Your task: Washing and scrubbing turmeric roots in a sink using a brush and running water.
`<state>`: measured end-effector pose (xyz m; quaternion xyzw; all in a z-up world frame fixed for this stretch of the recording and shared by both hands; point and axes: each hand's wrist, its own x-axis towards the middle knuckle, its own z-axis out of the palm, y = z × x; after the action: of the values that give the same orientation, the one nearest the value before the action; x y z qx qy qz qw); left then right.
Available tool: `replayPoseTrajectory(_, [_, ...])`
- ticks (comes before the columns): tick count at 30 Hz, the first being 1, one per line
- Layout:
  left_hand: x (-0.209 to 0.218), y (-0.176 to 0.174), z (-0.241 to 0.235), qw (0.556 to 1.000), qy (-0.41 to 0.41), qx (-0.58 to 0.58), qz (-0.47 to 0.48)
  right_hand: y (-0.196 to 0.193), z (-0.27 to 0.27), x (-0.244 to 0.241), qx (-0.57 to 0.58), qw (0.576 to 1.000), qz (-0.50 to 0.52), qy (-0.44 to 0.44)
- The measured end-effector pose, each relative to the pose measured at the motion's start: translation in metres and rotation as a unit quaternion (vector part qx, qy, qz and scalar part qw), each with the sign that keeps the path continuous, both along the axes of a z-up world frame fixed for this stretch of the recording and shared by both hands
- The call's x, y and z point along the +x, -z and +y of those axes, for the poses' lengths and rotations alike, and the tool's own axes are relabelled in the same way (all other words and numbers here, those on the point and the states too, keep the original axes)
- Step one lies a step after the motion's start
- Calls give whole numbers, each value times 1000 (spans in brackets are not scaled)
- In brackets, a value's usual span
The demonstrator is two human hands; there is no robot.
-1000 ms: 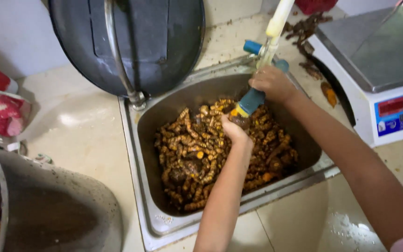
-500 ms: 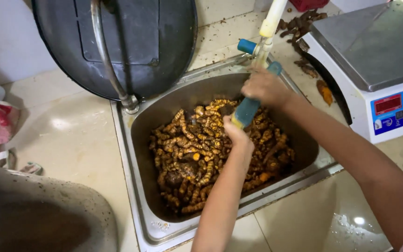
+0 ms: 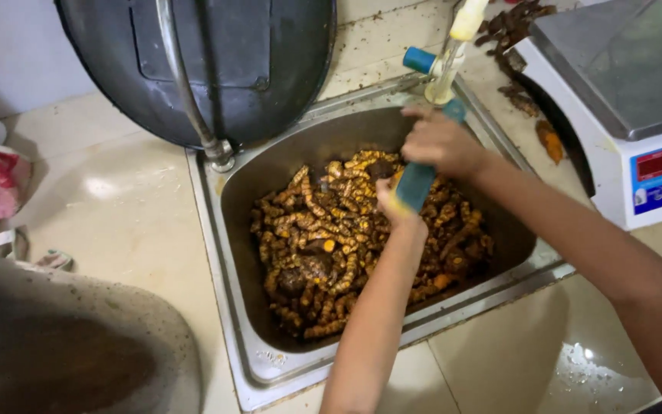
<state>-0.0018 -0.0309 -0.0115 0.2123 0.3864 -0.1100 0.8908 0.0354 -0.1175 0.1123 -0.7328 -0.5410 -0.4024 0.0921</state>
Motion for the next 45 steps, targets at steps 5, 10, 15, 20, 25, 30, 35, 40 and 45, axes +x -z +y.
replayPoseTrajectory(5, [26, 32, -26, 997, 27, 78, 7, 51, -72, 41, -7, 999, 19, 45])
replayPoseTrajectory(10, [12, -5, -17, 995, -68, -79, 2, 6, -4, -31, 89, 990, 104, -23])
replayPoseTrajectory(15, [0, 15, -7, 986, 34, 131, 97, 103, -59, -25, 10, 980, 153, 128])
replayPoseTrajectory(20, [6, 30, 11, 941, 149, 304, 25, 90, -53, -46, -48, 865, 402, 297])
replayPoseTrajectory(25, [3, 35, 11, 962, 94, 256, -4, 29, -18, -75, -3, 707, 650, 279])
replayPoseTrajectory(30, [-25, -22, 22, 975, 64, 211, -18, -1, 1, -85, 59, 697, 673, 241])
replayPoseTrajectory(35, [-56, -59, 20, 991, 13, 117, -55, -20, -7, -89, 81, 681, 702, 192])
replayPoseTrajectory(40, [-91, -79, 30, 982, 119, 114, -96, -49, -2, -107, 43, 677, 715, 169])
replayPoseTrajectory(45, [-121, -31, 64, 927, 330, 170, -53, -14, 1, -104, -81, 728, 666, 143])
